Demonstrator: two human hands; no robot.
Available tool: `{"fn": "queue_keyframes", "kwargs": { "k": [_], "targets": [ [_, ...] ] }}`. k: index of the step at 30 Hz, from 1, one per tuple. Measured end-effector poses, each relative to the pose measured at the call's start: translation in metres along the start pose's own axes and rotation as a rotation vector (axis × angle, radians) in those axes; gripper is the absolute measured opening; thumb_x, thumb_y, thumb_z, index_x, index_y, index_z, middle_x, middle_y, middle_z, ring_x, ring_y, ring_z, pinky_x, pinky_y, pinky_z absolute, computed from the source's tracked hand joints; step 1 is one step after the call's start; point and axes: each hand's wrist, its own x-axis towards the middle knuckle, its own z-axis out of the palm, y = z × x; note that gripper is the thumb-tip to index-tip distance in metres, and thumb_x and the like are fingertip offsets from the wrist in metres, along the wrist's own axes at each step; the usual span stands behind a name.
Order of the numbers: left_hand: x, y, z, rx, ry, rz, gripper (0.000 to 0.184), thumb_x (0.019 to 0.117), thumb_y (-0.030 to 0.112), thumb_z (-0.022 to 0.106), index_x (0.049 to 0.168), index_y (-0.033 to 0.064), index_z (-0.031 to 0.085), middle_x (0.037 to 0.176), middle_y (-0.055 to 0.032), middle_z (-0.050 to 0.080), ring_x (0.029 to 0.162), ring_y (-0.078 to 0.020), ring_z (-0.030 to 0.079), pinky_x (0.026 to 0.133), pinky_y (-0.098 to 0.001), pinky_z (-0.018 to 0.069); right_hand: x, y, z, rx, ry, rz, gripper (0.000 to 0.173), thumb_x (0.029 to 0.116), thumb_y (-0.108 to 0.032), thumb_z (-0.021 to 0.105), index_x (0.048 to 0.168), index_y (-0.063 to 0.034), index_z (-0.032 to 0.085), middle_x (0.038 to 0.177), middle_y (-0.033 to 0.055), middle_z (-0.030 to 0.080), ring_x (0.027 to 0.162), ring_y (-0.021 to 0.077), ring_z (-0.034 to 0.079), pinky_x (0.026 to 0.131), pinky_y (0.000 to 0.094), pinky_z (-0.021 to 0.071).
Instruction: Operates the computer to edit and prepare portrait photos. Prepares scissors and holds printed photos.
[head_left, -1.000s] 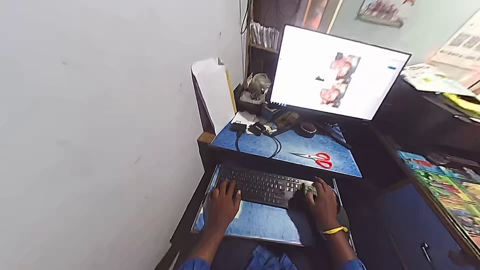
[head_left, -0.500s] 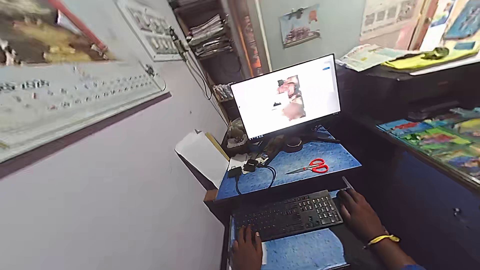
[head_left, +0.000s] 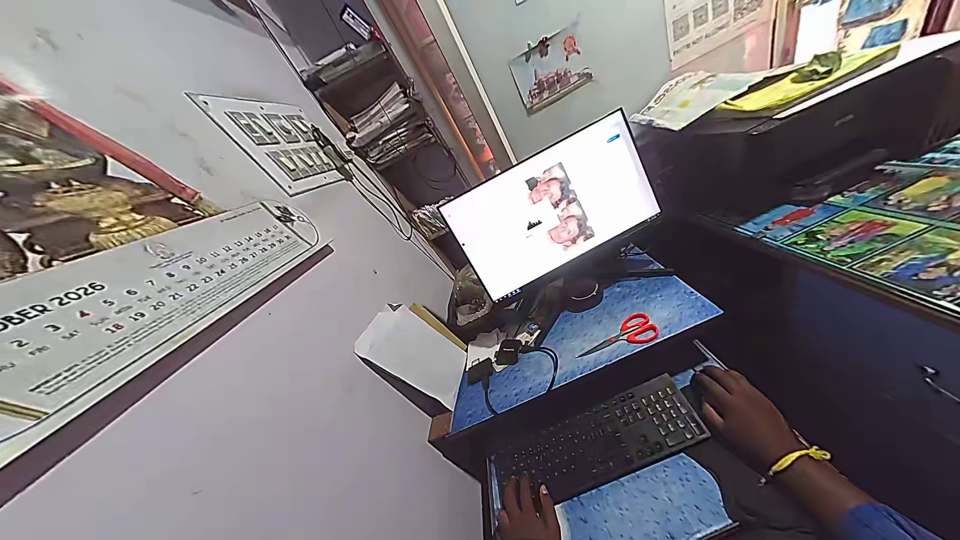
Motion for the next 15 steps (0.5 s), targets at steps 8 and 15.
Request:
{"fn": "queue_keyframes", "kwargs": {
  "k": [8, 15],
  "targets": [
    [0.0003, 0.0028, -0.0048, 0.022, 0.009, 0.001, 0.05, 0.0995, 0.046, 0.048, 0.135, 0.0161, 0.067, 0.144, -0.016, 0.058, 0.112, -0.042, 0.062, 0.088, -0.0575, 0.0508, 0.0004, 0.0037, 0.0031, 0.006, 0.042, -0.051, 0.045, 0.0914, -0.036, 0.051, 0.129, -0.0195, 0.07, 0.139, 0.0091, 0.062, 0.129, 0.0313, 0.058, 0.103, 0.0482, 0.0511],
    [-0.0001, 0.0016, -0.002, 0.011, 0.032, 0.014, 0.049, 0.0988, 0.045, 0.05, 0.133, 0.0142, 0.068, 0.142, -0.0181, 0.059, 0.109, -0.0427, 0.063, 0.086, -0.0578, 0.0508, -0.0007, 0.0056, 0.0065, -0.005, 0.064, -0.033, 0.044, 0.0899, -0.037, 0.05, 0.124, -0.0192, 0.072, 0.139, 0.008, 0.063, 0.129, 0.0315, 0.058, 0.102, 0.0494, 0.0518]
  ]
}}
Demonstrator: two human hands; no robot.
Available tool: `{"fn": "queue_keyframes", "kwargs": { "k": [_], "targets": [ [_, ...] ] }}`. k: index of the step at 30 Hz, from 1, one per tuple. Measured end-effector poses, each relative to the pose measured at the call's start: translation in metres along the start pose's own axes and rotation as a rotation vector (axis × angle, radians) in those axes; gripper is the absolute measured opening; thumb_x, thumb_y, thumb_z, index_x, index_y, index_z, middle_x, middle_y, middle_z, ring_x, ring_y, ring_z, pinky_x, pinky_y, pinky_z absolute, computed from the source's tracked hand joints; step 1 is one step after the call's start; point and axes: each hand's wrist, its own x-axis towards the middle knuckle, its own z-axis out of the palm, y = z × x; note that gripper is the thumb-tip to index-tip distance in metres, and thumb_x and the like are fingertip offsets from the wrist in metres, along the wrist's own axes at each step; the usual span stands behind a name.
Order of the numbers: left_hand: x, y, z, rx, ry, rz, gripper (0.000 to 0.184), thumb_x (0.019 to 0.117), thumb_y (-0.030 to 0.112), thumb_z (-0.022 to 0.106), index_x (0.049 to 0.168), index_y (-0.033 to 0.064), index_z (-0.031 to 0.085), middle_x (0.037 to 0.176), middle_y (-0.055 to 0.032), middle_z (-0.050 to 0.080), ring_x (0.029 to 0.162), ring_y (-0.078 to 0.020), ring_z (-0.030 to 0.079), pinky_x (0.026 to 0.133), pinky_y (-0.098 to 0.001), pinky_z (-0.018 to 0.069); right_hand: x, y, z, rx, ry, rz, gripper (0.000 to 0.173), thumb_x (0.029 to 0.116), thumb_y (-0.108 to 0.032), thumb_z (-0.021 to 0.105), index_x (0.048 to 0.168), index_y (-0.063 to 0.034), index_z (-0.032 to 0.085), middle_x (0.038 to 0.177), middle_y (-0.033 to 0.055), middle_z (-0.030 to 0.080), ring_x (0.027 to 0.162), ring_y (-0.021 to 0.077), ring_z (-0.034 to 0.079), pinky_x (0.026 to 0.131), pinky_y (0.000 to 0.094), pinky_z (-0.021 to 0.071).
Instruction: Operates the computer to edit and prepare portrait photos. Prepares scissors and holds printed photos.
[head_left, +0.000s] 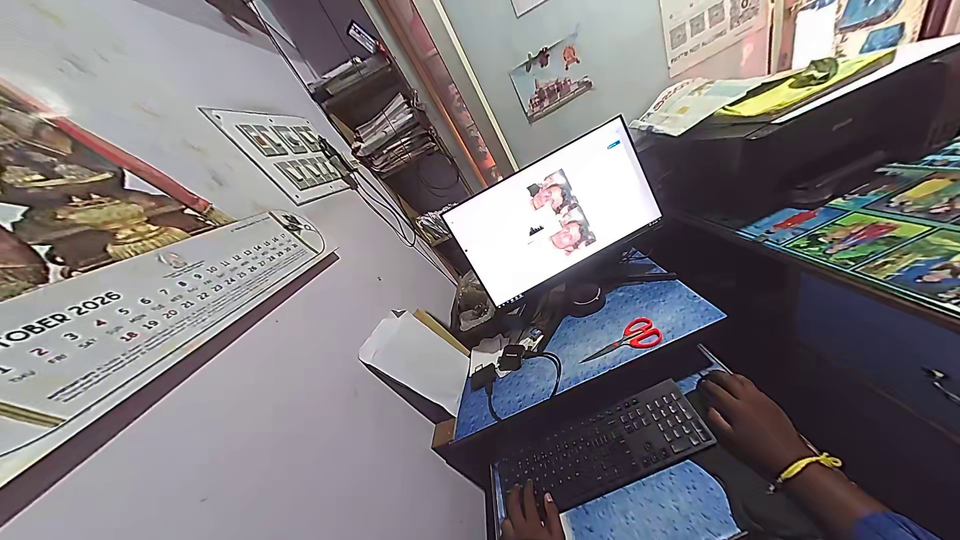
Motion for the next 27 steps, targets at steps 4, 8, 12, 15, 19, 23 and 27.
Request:
{"fn": "queue_keyframes", "kwargs": {
  "k": [4, 8, 12, 15, 19, 23, 27],
  "targets": [
    [-0.0004, 0.0003, -0.0005, 0.007, -0.008, -0.002, 0.05, 0.0996, 0.046, 0.048, 0.134, 0.0152, 0.068, 0.143, -0.0172, 0.058, 0.11, -0.042, 0.063, 0.087, -0.0576, 0.0507, 0.0001, -0.0004, -0.0011, 0.009, -0.009, 0.005, 0.044, 0.0905, -0.037, 0.05, 0.124, -0.0193, 0.071, 0.14, 0.0076, 0.062, 0.13, 0.0312, 0.057, 0.102, 0.0489, 0.0514],
    [-0.0023, -0.0011, 0.0027, 0.004, 0.02, 0.007, 0.05, 0.0995, 0.045, 0.048, 0.133, 0.0146, 0.068, 0.142, -0.0179, 0.059, 0.109, -0.0426, 0.064, 0.087, -0.0579, 0.0508, -0.0001, -0.0029, -0.0039, 0.017, -0.004, 0.004, 0.045, 0.0909, -0.036, 0.049, 0.125, -0.0188, 0.071, 0.14, 0.0082, 0.062, 0.13, 0.0313, 0.057, 0.102, 0.0486, 0.0518],
    [-0.0018, -0.0006, 0.0017, 0.004, 0.023, 0.009, 0.05, 0.0998, 0.045, 0.047, 0.134, 0.0144, 0.068, 0.142, -0.018, 0.059, 0.11, -0.0434, 0.063, 0.087, -0.0586, 0.0506, 0.0006, -0.0043, -0.0062, 0.028, 0.001, 0.006, 0.044, 0.0899, -0.035, 0.052, 0.126, -0.0191, 0.071, 0.139, 0.0078, 0.062, 0.13, 0.0311, 0.057, 0.102, 0.0484, 0.0518],
    [-0.0018, -0.0002, 0.0015, 0.004, 0.026, 0.008, 0.05, 0.0999, 0.045, 0.047, 0.133, 0.0142, 0.068, 0.142, -0.018, 0.059, 0.11, -0.0431, 0.063, 0.087, -0.0585, 0.0504, -0.0002, -0.0036, -0.0046, 0.026, 0.002, 0.006, 0.043, 0.0903, -0.034, 0.052, 0.125, -0.0205, 0.071, 0.139, 0.0066, 0.062, 0.13, 0.0299, 0.057, 0.102, 0.0478, 0.0516],
    [-0.0021, 0.001, 0.0004, 0.013, 0.013, -0.012, 0.051, 0.0997, 0.046, 0.047, 0.134, 0.0151, 0.068, 0.143, -0.0168, 0.059, 0.112, -0.0425, 0.063, 0.088, -0.0584, 0.05, -0.0003, 0.0009, -0.001, 0.041, 0.033, -0.04, 0.041, 0.0905, -0.033, 0.053, 0.124, -0.0177, 0.072, 0.137, 0.009, 0.063, 0.128, 0.0318, 0.059, 0.103, 0.0483, 0.0516],
    [-0.0019, -0.0005, 0.0027, 0.024, 0.022, -0.002, 0.051, 0.0999, 0.047, 0.046, 0.133, 0.0156, 0.068, 0.142, -0.0167, 0.059, 0.11, -0.0414, 0.063, 0.087, -0.0572, 0.0507, -0.0006, 0.0003, -0.0017, 0.041, 0.035, -0.04, 0.042, 0.0912, -0.034, 0.052, 0.125, -0.0187, 0.072, 0.137, 0.0083, 0.063, 0.128, 0.0309, 0.059, 0.103, 0.0477, 0.0515],
    [-0.002, -0.0006, 0.0027, 0.016, 0.037, 0.007, 0.051, 0.0996, 0.046, 0.046, 0.133, 0.0143, 0.068, 0.142, -0.0174, 0.059, 0.109, -0.0418, 0.063, 0.086, -0.0569, 0.0508, -0.0005, -0.0004, -0.002, 0.039, 0.025, -0.034, 0.042, 0.0907, -0.033, 0.052, 0.124, -0.0187, 0.072, 0.137, 0.0086, 0.063, 0.128, 0.0309, 0.059, 0.102, 0.0482, 0.0519]
  ]
}}
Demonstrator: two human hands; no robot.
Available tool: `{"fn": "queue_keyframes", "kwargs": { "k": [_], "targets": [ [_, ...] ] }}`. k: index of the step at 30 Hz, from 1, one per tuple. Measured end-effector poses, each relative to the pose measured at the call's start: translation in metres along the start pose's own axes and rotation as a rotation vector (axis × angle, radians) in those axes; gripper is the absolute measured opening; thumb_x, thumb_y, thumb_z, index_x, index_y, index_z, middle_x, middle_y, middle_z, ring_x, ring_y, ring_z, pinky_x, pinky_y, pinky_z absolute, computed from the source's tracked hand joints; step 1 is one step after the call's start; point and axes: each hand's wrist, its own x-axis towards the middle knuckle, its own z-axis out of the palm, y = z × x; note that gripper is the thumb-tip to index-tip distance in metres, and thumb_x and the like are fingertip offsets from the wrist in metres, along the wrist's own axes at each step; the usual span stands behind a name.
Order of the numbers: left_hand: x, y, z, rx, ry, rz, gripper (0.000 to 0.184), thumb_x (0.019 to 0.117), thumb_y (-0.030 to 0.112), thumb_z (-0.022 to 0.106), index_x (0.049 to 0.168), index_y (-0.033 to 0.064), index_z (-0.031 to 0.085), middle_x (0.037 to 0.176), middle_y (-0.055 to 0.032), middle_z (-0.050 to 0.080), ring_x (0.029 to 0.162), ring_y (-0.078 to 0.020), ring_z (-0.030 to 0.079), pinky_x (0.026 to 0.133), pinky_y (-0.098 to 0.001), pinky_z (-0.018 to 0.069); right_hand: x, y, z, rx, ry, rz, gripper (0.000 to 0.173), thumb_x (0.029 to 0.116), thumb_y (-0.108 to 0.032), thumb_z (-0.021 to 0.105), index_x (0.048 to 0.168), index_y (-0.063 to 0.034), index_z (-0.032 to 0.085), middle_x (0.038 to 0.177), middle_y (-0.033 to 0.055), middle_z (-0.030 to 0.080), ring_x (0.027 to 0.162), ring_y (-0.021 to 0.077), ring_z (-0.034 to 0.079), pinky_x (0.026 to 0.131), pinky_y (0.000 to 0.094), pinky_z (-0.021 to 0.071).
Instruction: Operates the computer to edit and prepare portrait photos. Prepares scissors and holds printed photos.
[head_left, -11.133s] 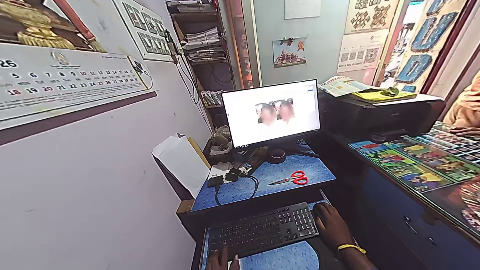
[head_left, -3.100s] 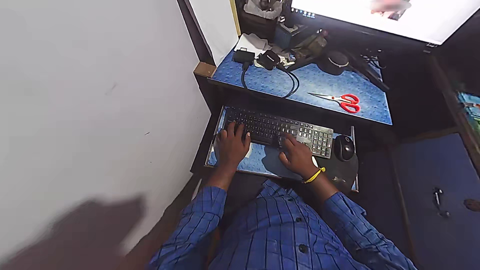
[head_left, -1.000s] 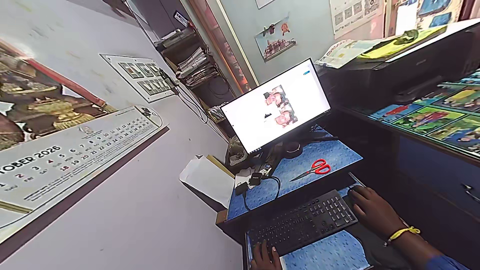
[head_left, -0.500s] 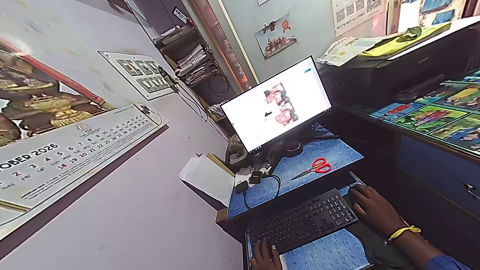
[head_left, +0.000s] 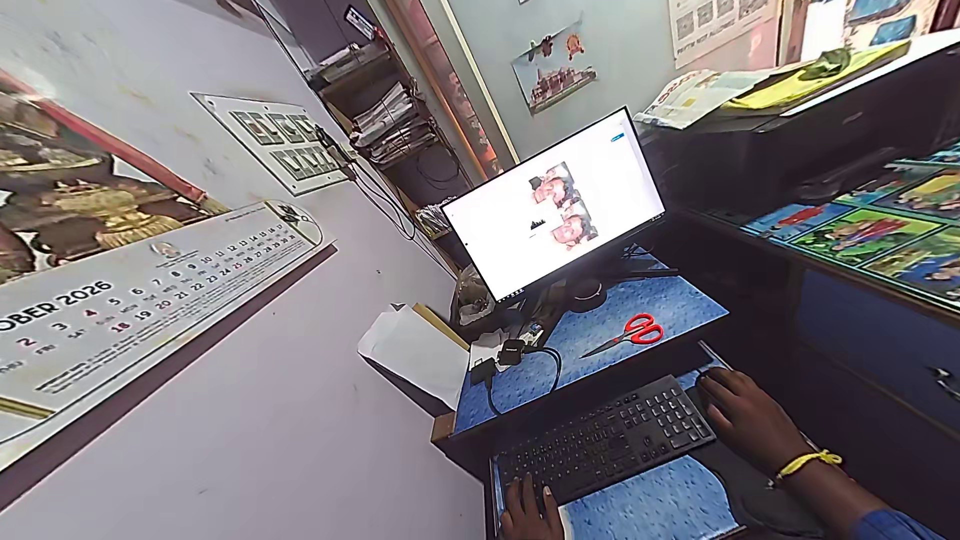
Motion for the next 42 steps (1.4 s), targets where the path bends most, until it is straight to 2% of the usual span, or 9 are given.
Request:
{"fn": "queue_keyframes", "kwargs": {
  "k": [10, 17, 21, 42],
  "targets": [
    [0.0, 0.0003, 0.0011, 0.014, -0.004, -0.011, 0.051, 0.0998, 0.047, 0.046, 0.133, 0.016, 0.069, 0.142, -0.016, 0.059, 0.109, -0.0414, 0.063, 0.086, -0.0563, 0.0509, 0.0, -0.0004, -0.0001, -0.013, 0.003, 0.009, 0.042, 0.0899, -0.033, 0.054, 0.125, -0.0194, 0.072, 0.137, 0.0077, 0.063, 0.128, 0.03, 0.059, 0.101, 0.0476, 0.0523],
    [-0.0007, -0.0007, 0.002, 0.005, 0.002, -0.002, 0.052, 0.0995, 0.048, 0.044, 0.132, 0.016, 0.069, 0.142, -0.0167, 0.059, 0.109, -0.0419, 0.063, 0.086, -0.0579, 0.0506, 0.0014, -0.0023, -0.0028, -0.023, -0.004, 0.029, 0.042, 0.0905, -0.033, 0.052, 0.124, -0.0172, 0.071, 0.137, 0.0087, 0.063, 0.128, 0.0307, 0.058, 0.103, 0.0479, 0.0513],
    [0.0004, -0.0002, 0.0001, -0.02, -0.024, -0.009, 0.051, 0.0998, 0.046, 0.046, 0.134, 0.0151, 0.068, 0.143, -0.0181, 0.058, 0.112, -0.0443, 0.062, 0.089, -0.0607, 0.0491, 0.0015, -0.0026, -0.0039, -0.028, 0.005, 0.03, 0.041, 0.0897, -0.03, 0.055, 0.124, -0.0152, 0.072, 0.136, 0.0116, 0.063, 0.127, 0.0331, 0.059, 0.101, 0.048, 0.0526],
    [0.0003, -0.0006, 0.0009, -0.013, -0.021, -0.014, 0.05, 0.0992, 0.046, 0.047, 0.133, 0.0155, 0.069, 0.142, -0.0173, 0.059, 0.109, -0.0437, 0.063, 0.087, -0.0596, 0.05, 0.0011, -0.0026, -0.0031, -0.03, -0.005, 0.019, 0.041, 0.0913, -0.031, 0.052, 0.125, -0.0166, 0.071, 0.137, 0.0101, 0.063, 0.128, 0.0315, 0.058, 0.103, 0.0472, 0.0511]
  ]
}}
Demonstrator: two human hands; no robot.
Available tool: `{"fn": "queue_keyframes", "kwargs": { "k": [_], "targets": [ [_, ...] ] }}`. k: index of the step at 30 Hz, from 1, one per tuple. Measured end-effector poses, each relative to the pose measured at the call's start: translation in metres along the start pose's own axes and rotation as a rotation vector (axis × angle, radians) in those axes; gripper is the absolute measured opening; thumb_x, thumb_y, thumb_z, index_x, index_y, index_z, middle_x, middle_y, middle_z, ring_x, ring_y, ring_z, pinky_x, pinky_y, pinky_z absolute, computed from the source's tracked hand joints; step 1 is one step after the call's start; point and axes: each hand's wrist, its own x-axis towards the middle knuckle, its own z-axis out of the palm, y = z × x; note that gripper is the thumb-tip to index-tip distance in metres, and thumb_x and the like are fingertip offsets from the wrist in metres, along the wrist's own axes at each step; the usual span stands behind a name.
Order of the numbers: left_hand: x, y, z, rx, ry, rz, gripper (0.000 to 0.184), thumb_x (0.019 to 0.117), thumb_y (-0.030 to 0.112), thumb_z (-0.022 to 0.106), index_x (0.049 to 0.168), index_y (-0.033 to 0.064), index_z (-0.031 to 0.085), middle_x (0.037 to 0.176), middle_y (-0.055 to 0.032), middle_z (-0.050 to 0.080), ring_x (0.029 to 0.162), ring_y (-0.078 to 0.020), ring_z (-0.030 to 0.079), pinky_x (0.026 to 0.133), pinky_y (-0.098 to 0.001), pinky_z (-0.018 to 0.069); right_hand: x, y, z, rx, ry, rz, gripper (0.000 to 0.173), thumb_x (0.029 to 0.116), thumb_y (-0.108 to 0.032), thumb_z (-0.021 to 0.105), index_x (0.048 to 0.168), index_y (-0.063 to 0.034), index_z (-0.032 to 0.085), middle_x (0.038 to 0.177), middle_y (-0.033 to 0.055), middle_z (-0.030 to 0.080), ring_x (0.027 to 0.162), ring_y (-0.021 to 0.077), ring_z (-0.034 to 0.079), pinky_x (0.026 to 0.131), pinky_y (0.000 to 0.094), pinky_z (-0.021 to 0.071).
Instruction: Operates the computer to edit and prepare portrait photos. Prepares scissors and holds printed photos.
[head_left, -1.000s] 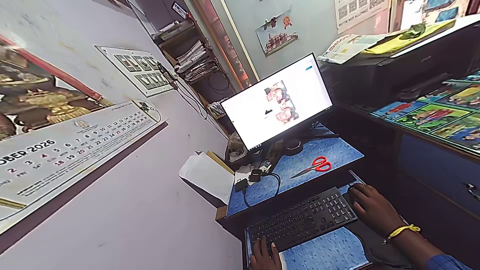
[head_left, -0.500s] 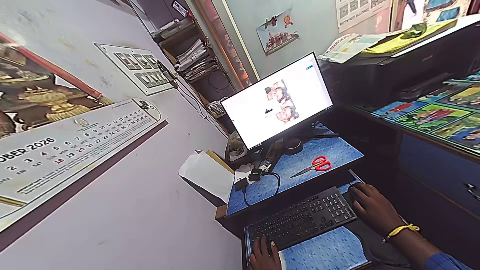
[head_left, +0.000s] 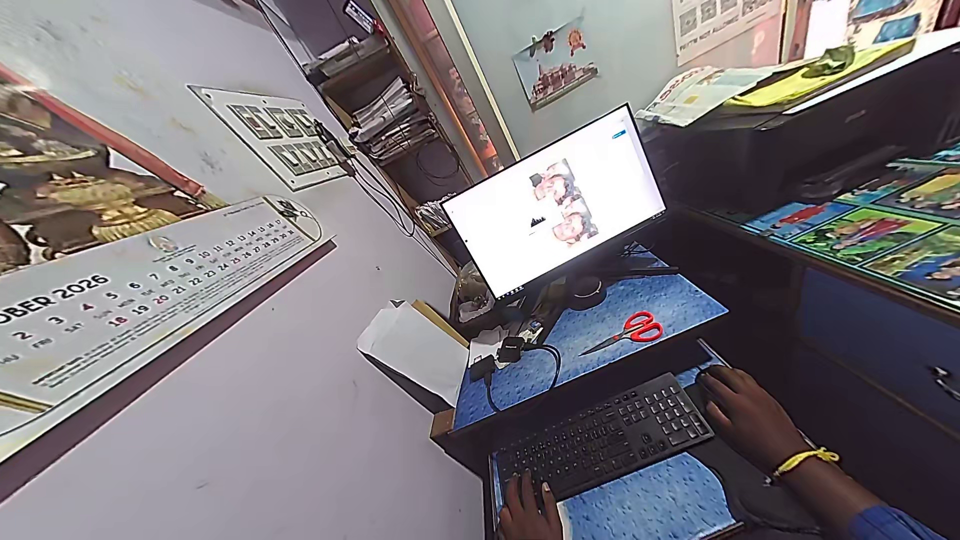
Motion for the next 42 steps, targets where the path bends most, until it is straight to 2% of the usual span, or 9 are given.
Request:
{"fn": "queue_keyframes", "kwargs": {
  "k": [5, 9, 28, 35, 42],
  "targets": [
    [-0.0005, -0.0003, 0.0013, -0.004, 0.018, 0.009, 0.051, 0.0993, 0.047, 0.047, 0.133, 0.0159, 0.069, 0.142, -0.0173, 0.059, 0.109, -0.0435, 0.063, 0.086, -0.0598, 0.0502, -0.0006, -0.0006, -0.0003, -0.018, 0.01, 0.002, 0.041, 0.0917, -0.032, 0.051, 0.124, -0.0177, 0.072, 0.135, 0.0083, 0.064, 0.126, 0.0298, 0.059, 0.103, 0.0459, 0.0516],
    [0.0001, -0.0006, 0.0039, -0.001, 0.039, 0.011, 0.05, 0.099, 0.046, 0.046, 0.132, 0.0157, 0.069, 0.141, -0.0173, 0.06, 0.108, -0.0434, 0.063, 0.086, -0.0598, 0.0493, 0.0, 0.0014, 0.0022, -0.003, 0.023, -0.014, 0.041, 0.0914, -0.03, 0.053, 0.124, -0.0155, 0.072, 0.134, 0.0104, 0.065, 0.125, 0.0317, 0.06, 0.102, 0.0464, 0.0518],
    [0.0004, 0.0, 0.0026, 0.006, 0.032, 0.013, 0.052, 0.0996, 0.048, 0.043, 0.132, 0.0158, 0.069, 0.142, -0.017, 0.059, 0.108, -0.0432, 0.063, 0.086, -0.0595, 0.0495, 0.0007, -0.0001, 0.0002, -0.005, 0.018, -0.011, 0.042, 0.0913, -0.03, 0.052, 0.124, -0.0158, 0.072, 0.134, 0.0099, 0.064, 0.126, 0.0314, 0.06, 0.103, 0.046, 0.0514],
    [-0.0001, 0.0003, 0.0019, 0.011, 0.026, 0.009, 0.051, 0.0991, 0.047, 0.045, 0.132, 0.0164, 0.069, 0.141, -0.0173, 0.059, 0.107, -0.0432, 0.063, 0.085, -0.0594, 0.0498, 0.0004, 0.0006, 0.0014, 0.002, 0.028, -0.01, 0.041, 0.0915, -0.031, 0.051, 0.124, -0.0169, 0.072, 0.133, 0.0086, 0.065, 0.126, 0.0296, 0.06, 0.103, 0.0451, 0.0512],
    [-0.0002, -0.0005, 0.0038, -0.013, 0.026, 0.001, 0.05, 0.0987, 0.045, 0.048, 0.133, 0.0152, 0.069, 0.142, -0.0175, 0.059, 0.109, -0.0433, 0.062, 0.087, -0.0594, 0.0493, -0.0008, 0.0049, 0.0056, 0.0, 0.047, -0.03, 0.04, 0.0905, -0.03, 0.055, 0.124, -0.0155, 0.072, 0.133, 0.011, 0.065, 0.124, 0.0327, 0.061, 0.1, 0.0469, 0.053]
  ]
}}
